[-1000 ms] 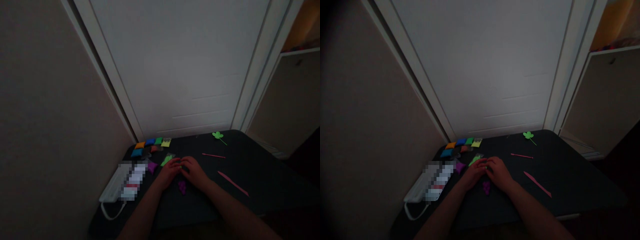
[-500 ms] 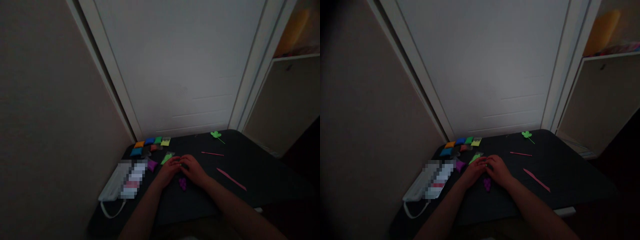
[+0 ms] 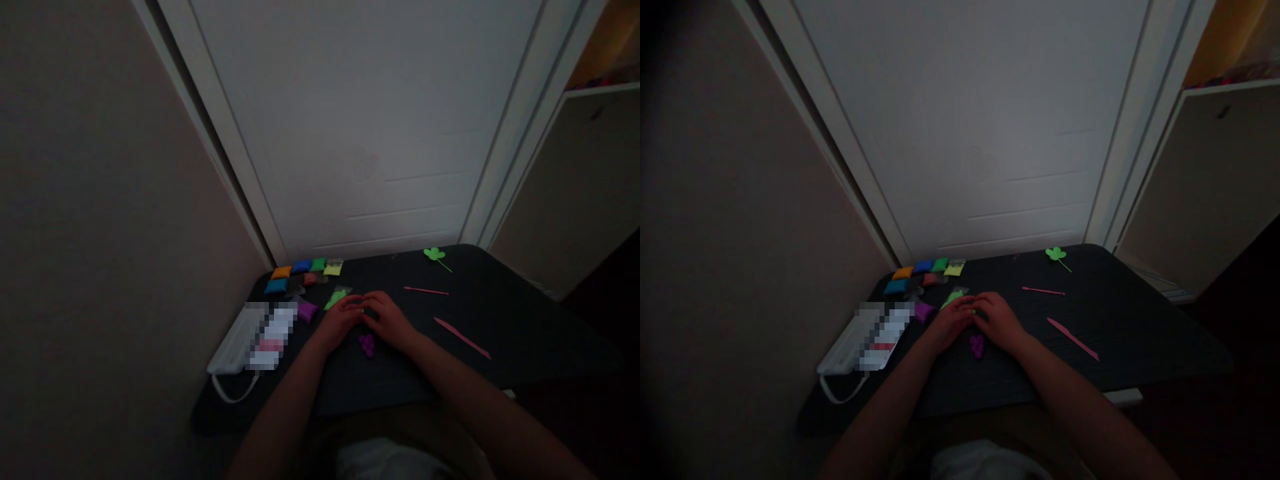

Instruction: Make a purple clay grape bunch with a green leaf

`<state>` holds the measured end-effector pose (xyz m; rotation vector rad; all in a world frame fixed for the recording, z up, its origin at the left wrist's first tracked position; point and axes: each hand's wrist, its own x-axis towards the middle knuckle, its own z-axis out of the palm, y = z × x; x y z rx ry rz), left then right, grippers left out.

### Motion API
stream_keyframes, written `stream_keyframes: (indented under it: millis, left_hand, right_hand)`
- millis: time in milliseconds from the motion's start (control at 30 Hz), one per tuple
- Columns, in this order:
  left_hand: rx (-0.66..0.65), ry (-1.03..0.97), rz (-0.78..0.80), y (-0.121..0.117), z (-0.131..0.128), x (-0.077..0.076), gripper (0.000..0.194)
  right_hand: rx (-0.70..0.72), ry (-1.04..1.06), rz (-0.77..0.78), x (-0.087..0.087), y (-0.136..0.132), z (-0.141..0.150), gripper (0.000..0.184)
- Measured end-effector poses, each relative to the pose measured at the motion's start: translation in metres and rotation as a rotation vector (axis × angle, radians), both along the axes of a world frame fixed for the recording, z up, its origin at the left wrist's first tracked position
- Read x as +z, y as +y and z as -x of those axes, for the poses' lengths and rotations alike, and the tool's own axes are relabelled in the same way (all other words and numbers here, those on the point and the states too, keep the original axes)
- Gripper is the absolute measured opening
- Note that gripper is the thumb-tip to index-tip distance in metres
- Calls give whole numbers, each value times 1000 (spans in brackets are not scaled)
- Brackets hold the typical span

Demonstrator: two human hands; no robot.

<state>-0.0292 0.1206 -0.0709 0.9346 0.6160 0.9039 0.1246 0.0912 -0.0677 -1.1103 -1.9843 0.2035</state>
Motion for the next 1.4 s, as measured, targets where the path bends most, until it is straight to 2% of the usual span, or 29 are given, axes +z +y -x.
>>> stream_keyframes:
  millis: [500, 833, 1400]
  left_hand:
    - [-20, -8, -12, 1, 3, -4, 44]
    - [-26, -51, 18, 0, 5, -1, 41]
    - [-36, -37, 6, -1, 5, -1, 42]
  right_hand:
    - [16, 12, -4, -5, 2, 0, 19]
    - [20, 34, -16, 1, -1, -1, 16]
    - [36, 23, -6, -2, 1, 0, 18]
